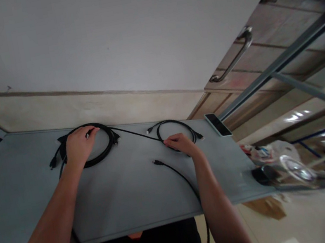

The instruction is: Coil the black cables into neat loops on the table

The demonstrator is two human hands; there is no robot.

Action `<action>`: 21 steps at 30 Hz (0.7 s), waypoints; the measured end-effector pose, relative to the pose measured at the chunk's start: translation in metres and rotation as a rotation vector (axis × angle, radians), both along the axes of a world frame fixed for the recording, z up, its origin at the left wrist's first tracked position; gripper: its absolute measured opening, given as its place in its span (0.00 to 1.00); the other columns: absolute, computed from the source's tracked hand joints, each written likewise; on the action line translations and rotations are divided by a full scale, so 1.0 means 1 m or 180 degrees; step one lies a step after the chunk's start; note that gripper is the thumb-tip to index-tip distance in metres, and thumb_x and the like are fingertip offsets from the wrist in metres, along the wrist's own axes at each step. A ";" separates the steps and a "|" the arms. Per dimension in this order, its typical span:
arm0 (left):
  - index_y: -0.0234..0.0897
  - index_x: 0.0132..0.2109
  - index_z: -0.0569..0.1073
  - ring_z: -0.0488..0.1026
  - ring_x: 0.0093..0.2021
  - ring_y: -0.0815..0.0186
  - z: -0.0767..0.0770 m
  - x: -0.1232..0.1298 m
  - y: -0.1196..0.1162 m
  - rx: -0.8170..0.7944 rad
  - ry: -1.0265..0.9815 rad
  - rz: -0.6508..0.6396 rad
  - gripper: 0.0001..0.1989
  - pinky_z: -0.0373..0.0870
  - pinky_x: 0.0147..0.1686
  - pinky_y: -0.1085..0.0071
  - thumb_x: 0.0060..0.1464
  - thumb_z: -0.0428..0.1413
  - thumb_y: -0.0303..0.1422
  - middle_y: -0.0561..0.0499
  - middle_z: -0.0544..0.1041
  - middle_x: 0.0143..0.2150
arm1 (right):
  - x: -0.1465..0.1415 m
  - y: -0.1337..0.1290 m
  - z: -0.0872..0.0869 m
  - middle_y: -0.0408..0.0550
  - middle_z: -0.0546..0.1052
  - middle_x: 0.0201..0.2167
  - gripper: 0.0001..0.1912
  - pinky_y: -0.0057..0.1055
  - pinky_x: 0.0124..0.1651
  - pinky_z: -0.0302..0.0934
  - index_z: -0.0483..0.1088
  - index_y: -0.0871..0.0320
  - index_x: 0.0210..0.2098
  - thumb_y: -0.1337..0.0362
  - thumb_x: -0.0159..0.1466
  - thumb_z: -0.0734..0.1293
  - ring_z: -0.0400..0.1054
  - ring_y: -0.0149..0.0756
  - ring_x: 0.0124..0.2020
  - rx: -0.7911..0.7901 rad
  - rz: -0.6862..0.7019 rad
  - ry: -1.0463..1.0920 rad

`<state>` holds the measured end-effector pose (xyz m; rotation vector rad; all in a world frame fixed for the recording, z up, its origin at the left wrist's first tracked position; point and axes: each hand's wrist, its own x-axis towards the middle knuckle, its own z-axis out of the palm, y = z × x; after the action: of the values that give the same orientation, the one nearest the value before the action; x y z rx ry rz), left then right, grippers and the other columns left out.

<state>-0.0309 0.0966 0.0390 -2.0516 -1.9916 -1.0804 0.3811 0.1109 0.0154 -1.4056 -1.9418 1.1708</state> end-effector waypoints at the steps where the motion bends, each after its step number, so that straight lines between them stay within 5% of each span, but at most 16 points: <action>1: 0.39 0.42 0.80 0.78 0.37 0.58 -0.001 -0.001 0.000 0.0028 -0.0030 0.0077 0.16 0.68 0.41 0.65 0.61 0.53 0.44 0.44 0.82 0.39 | 0.000 -0.001 0.000 0.39 0.61 0.17 0.24 0.26 0.24 0.46 0.76 0.63 0.28 0.46 0.61 0.66 0.52 0.26 0.20 -0.0151 0.0060 0.0024; 8: 0.37 0.41 0.79 0.75 0.35 0.58 -0.002 0.002 -0.001 0.0408 -0.0150 0.0266 0.17 0.67 0.39 0.65 0.61 0.53 0.45 0.44 0.80 0.35 | -0.005 -0.006 -0.004 0.41 0.67 0.20 0.21 0.26 0.25 0.51 0.79 0.62 0.33 0.49 0.59 0.66 0.57 0.27 0.21 -0.0929 0.0552 -0.0318; 16: 0.37 0.41 0.78 0.73 0.34 0.60 -0.002 0.009 -0.003 0.0599 -0.0372 0.0260 0.14 0.67 0.41 0.64 0.59 0.55 0.43 0.46 0.77 0.33 | -0.021 -0.007 -0.008 0.43 0.69 0.16 0.17 0.29 0.26 0.51 0.72 0.60 0.21 0.56 0.60 0.65 0.60 0.30 0.20 -0.0548 0.0622 -0.1013; 21: 0.35 0.42 0.79 0.75 0.35 0.59 -0.004 0.001 0.000 0.0577 -0.0513 0.0352 0.18 0.68 0.41 0.64 0.60 0.54 0.44 0.44 0.80 0.35 | -0.023 -0.008 0.001 0.39 0.62 0.17 0.17 0.27 0.23 0.46 0.72 0.59 0.26 0.52 0.62 0.65 0.53 0.27 0.19 0.0061 0.0011 0.0169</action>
<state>-0.0303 0.0966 0.0349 -1.7950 -1.9672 -1.3853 0.3577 0.1030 0.0163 -1.3483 -1.9145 1.1762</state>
